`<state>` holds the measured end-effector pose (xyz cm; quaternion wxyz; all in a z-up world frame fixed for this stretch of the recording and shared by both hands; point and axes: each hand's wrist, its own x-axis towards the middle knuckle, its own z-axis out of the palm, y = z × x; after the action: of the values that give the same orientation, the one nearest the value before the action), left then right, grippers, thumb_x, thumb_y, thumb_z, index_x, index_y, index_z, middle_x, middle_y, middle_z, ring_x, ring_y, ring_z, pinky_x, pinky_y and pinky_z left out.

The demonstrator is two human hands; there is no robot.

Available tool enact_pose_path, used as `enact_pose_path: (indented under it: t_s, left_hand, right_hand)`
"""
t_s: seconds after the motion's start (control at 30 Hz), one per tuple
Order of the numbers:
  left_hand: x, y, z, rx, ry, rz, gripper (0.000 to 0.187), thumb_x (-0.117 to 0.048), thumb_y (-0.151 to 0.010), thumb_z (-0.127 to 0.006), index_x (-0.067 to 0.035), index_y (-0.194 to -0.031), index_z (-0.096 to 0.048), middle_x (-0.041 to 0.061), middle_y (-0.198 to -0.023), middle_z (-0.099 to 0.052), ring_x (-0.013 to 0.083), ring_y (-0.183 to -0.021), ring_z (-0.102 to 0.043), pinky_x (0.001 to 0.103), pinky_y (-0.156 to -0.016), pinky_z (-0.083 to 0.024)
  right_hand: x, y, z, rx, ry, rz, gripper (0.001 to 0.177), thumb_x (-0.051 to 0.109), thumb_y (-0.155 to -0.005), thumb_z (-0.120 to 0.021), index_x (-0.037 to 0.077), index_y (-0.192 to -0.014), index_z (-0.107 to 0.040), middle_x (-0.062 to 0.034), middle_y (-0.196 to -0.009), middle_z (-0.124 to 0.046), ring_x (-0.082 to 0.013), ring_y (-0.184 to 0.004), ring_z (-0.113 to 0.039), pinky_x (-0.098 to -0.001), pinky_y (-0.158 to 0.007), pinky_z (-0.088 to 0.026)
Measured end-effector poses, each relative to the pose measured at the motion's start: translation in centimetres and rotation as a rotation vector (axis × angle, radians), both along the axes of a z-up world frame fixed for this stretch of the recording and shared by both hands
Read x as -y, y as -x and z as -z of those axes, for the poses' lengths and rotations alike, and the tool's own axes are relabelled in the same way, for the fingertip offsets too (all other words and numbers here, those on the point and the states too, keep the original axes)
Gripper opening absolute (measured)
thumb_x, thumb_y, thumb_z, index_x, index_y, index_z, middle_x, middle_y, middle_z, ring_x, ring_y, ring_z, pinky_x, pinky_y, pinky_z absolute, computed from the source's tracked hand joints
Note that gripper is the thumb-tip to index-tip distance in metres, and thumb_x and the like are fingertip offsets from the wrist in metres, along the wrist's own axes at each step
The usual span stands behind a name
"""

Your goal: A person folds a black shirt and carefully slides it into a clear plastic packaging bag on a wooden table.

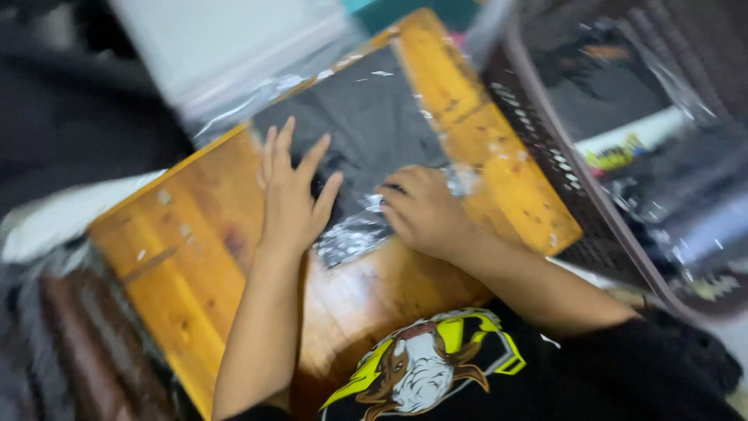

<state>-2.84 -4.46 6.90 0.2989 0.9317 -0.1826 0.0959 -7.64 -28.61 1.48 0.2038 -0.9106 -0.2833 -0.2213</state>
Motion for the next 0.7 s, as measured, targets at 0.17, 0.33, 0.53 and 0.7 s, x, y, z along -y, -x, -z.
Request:
enact_pose_path:
  t_s: [0.17, 0.33, 0.53, 0.7]
  left_hand:
    - [1.8, 0.2, -0.8, -0.12, -0.245, 0.243, 0.047, -0.041, -0.102, -0.059, -0.028, -0.147, -0.059, 0.019, -0.169, -0.026, 0.0482, -0.153, -0.022, 0.067, -0.114, -0.023]
    - [1.7, 0.0, 0.6, -0.293, -0.349, 0.169, 0.058, -0.057, -0.102, -0.046, -0.034, -0.155, -0.047, 0.015, -0.172, -0.02, 0.0411, -0.157, -0.014, 0.068, -0.115, -0.015]
    - [1.8, -0.1, 0.9, -0.292, -0.369, 0.167, 0.068, -0.066, -0.096, -0.049, -0.035, -0.157, -0.044, 0.014, -0.172, -0.018, 0.0404, -0.158, -0.013, 0.069, -0.116, -0.016]
    - [1.5, -0.3, 1.5, -0.29, -0.352, 0.165, 0.069, -0.067, -0.096, -0.05, -0.036, -0.157, -0.043, 0.014, -0.173, -0.017, 0.0402, -0.158, -0.011, 0.069, -0.117, -0.014]
  right_hand:
    - [0.1, 1.6, -1.6, -0.086, -0.074, -0.021, 0.02, 0.024, -0.101, -0.06, 0.009, -0.107, -0.073, -0.0116, -0.103, -0.066, -0.0329, -0.1, -0.062, -0.0435, -0.082, -0.044]
    - [-0.7, 2.6, -0.4, -0.09, -0.224, -0.032, 0.02, 0.019, -0.102, -0.055, 0.006, -0.108, -0.07, -0.0119, -0.097, -0.06, -0.0307, -0.094, -0.059, -0.0399, -0.079, -0.045]
    - [-1.4, 4.0, 0.2, -0.088, -0.164, -0.105, 0.015, 0.019, -0.099, -0.053, 0.01, -0.1, -0.066, -0.0057, -0.084, -0.051, -0.0261, -0.082, -0.051, -0.0402, -0.075, -0.042]
    - [-1.0, 6.3, -0.2, -0.074, -0.09, -0.169, 0.013, 0.02, -0.099, -0.053, 0.015, -0.09, -0.061, -0.0027, -0.084, -0.05, -0.0237, -0.082, -0.052, -0.0388, -0.072, -0.041]
